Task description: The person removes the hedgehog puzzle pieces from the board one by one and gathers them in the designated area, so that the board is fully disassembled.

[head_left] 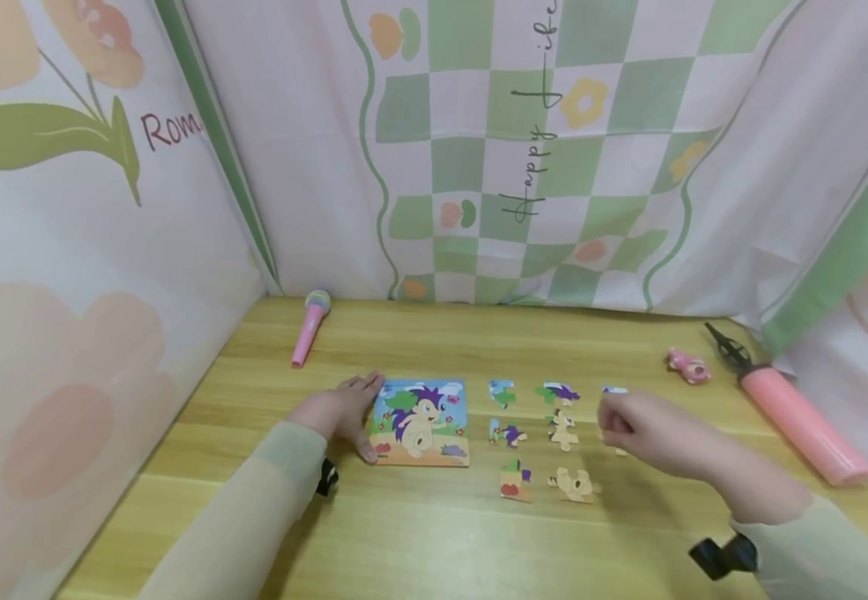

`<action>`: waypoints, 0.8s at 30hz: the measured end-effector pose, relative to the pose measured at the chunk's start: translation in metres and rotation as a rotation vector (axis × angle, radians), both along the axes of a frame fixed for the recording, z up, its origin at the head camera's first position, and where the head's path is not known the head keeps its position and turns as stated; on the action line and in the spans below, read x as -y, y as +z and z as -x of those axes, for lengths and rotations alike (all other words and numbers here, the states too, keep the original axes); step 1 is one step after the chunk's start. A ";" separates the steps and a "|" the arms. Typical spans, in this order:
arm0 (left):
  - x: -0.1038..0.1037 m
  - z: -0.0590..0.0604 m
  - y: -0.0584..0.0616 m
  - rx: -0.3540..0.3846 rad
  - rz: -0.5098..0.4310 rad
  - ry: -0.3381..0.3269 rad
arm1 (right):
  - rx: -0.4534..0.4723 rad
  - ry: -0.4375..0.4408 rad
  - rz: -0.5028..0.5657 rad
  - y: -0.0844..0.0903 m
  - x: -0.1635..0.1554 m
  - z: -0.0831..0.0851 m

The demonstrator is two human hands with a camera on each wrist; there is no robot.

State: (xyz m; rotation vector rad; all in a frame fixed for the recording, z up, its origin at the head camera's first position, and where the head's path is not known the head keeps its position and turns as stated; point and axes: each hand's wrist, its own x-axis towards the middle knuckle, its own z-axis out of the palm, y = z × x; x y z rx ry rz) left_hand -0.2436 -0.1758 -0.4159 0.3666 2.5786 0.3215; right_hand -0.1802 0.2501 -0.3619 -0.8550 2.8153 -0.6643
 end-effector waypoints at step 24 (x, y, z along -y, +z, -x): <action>-0.001 0.000 -0.001 0.000 0.006 0.005 | 0.169 -0.031 0.065 -0.078 -0.047 -0.025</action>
